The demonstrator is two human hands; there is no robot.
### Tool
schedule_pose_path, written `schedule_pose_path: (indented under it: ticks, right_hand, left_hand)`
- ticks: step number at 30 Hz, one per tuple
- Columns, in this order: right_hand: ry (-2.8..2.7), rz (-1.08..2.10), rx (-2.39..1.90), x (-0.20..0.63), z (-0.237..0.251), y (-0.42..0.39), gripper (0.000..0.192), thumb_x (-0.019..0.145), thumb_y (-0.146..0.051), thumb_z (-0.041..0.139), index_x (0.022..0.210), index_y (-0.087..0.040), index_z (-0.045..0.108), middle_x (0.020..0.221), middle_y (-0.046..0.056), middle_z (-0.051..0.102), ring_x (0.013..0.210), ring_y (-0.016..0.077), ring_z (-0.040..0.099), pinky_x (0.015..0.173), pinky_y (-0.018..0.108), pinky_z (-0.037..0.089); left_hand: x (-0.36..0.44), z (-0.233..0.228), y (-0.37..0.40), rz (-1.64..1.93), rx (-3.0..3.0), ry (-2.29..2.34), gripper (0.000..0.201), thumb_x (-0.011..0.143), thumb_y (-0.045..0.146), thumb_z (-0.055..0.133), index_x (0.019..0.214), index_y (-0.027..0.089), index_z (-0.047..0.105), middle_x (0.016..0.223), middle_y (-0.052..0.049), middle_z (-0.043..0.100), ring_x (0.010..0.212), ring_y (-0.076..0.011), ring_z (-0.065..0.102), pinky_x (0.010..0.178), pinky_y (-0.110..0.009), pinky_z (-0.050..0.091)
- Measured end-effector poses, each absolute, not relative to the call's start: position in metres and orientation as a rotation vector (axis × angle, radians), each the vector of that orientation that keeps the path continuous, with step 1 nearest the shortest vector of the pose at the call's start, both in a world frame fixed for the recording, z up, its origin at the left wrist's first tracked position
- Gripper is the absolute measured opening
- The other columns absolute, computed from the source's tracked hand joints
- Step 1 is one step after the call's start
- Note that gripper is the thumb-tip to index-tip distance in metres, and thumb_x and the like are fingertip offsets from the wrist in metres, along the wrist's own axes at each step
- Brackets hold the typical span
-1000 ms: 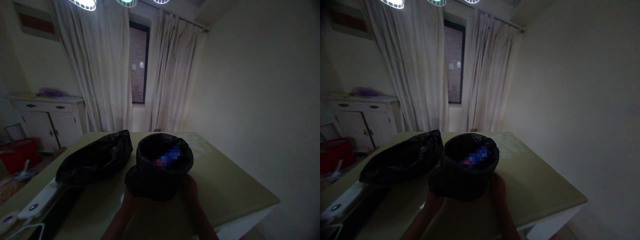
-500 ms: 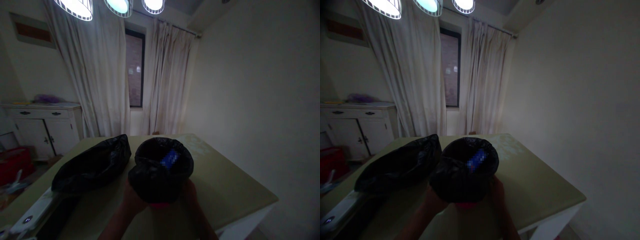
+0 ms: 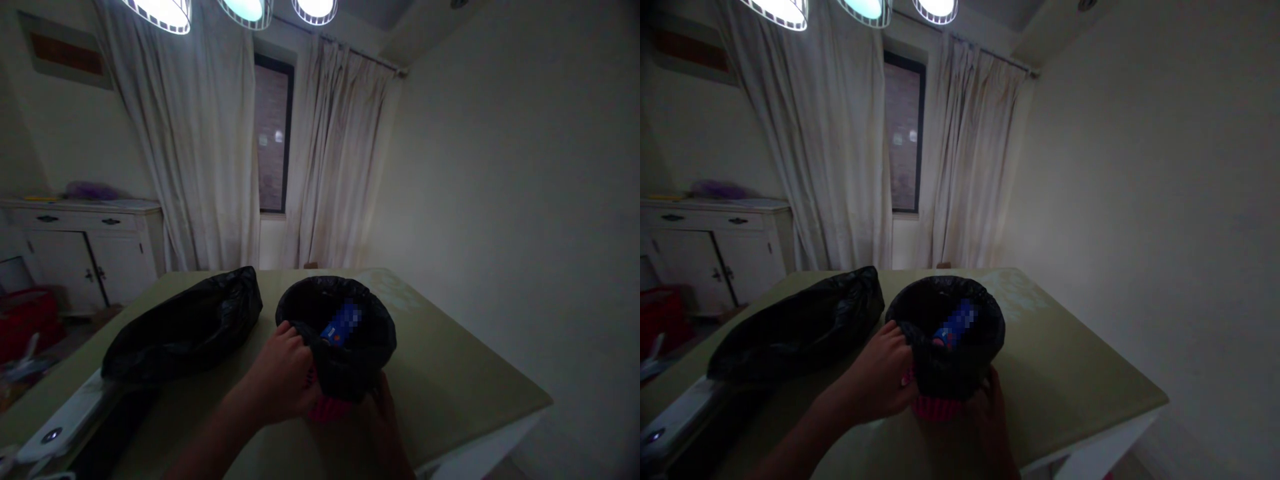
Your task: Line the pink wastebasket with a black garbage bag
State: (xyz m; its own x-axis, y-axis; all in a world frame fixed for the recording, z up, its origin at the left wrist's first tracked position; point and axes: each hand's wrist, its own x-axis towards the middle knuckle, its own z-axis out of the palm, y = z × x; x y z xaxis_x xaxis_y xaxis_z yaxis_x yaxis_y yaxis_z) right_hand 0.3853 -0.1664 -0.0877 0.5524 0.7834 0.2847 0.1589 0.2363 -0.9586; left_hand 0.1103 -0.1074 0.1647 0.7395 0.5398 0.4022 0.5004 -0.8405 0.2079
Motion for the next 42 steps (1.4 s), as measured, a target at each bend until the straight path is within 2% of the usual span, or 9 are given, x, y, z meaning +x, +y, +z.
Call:
schedule_pose_path:
  ticks: [2,8,13,16,20,23,27,35,42]
  right_hand:
    - [-0.979,0.471,-1.288,0.382,-0.084,-0.169,0.094,0.076,-0.054,0.086,0.155,-0.017,0.051,0.152,0.022,0.063,0.133,0.0358,0.067,0.104,0.044,0.061]
    - [-1.03,0.237,-1.265,0.38,-0.061,-0.175,0.05,0.085,-0.042,0.078,0.129,-0.019,0.07,0.124,0.014,0.077,0.105,0.0297,0.077,0.084,0.039,0.066]
    - [-1.042,0.074,-1.289,0.364,-0.032,-0.182,0.027,0.093,-0.045,0.073,0.105,-0.021,0.075,0.103,0.009,0.076,0.089,0.0246,0.072,0.074,0.034,0.059]
    - [-1.041,0.051,-1.338,0.36,-0.018,-0.181,0.028,0.099,-0.048,0.066,0.097,-0.02,0.072,0.095,0.008,0.073,0.084,0.0235,0.068,0.072,0.034,0.054]
    - [-0.935,-0.09,-1.339,0.373,-0.001,-0.173,0.038,0.103,-0.055,0.058,0.101,-0.019,0.068,0.089,0.006,0.069,0.077,0.0219,0.063,0.07,0.033,0.05]
    - [-0.828,-0.259,-1.291,0.383,0.024,-0.167,0.046,0.104,-0.06,0.054,0.11,-0.017,0.067,0.104,0.011,0.07,0.092,0.0245,0.066,0.079,0.036,0.051]
    - [-0.853,-0.314,-1.128,0.387,0.067,-0.162,0.05,0.102,-0.065,0.058,0.114,-0.017,0.066,0.117,0.013,0.069,0.102,0.0261,0.067,0.087,0.038,0.052]
    - [-1.019,-0.53,-1.179,0.409,0.092,-0.159,0.048,0.107,-0.061,0.051,0.113,-0.016,0.068,0.107,0.013,0.073,0.094,0.0249,0.07,0.081,0.035,0.053]
    - [-1.197,-0.473,-1.296,0.406,0.113,-0.17,0.05,0.112,-0.055,0.04,0.098,-0.018,0.069,0.081,0.005,0.067,0.07,0.019,0.063,0.065,0.029,0.048]
  left_hand:
    - [0.111,0.162,-0.106,0.701,2.867,0.855,0.004,0.08,0.027,0.071,0.082,0.024,0.072,0.088,-0.009,0.075,0.092,-0.0301,0.068,0.093,-0.047,0.043]
    - [0.11,0.153,-0.109,0.947,2.918,0.777,0.013,0.081,0.02,0.074,0.07,0.023,0.066,0.083,-0.005,0.073,0.09,-0.0278,0.068,0.095,-0.047,0.044]
    - [0.11,0.155,-0.117,1.068,2.8,0.677,0.009,0.091,0.032,0.077,0.087,0.025,0.073,0.1,-0.005,0.077,0.103,-0.03,0.069,0.102,-0.051,0.044]
    - [0.113,0.151,-0.117,1.058,2.762,0.721,0.032,0.092,0.057,0.077,0.105,0.027,0.079,0.113,-0.008,0.079,0.114,-0.0357,0.069,0.107,-0.06,0.041]
    - [0.122,0.139,-0.114,1.189,2.728,0.905,0.052,0.09,0.074,0.073,0.082,0.023,0.08,0.09,-0.011,0.078,0.1,-0.0377,0.072,0.1,-0.063,0.044]
    - [0.127,0.135,-0.113,1.366,2.739,0.877,0.06,0.083,0.082,0.073,0.074,0.023,0.078,0.081,-0.01,0.077,0.091,-0.0366,0.073,0.092,-0.059,0.047]
    - [0.129,0.135,-0.115,1.488,2.768,0.81,0.056,0.082,0.081,0.076,0.078,0.025,0.08,0.086,-0.008,0.079,0.09,-0.0359,0.074,0.089,-0.056,0.048]
    - [0.13,0.141,-0.118,1.522,2.725,1.047,0.066,0.076,0.085,0.077,0.059,0.022,0.071,0.068,-0.008,0.072,0.08,-0.0329,0.073,0.084,-0.051,0.049]
    - [0.135,0.152,-0.124,1.358,2.719,1.201,0.058,0.103,0.056,0.06,0.056,0.023,0.068,0.062,-0.005,0.067,0.07,-0.0265,0.069,0.079,-0.046,0.043]
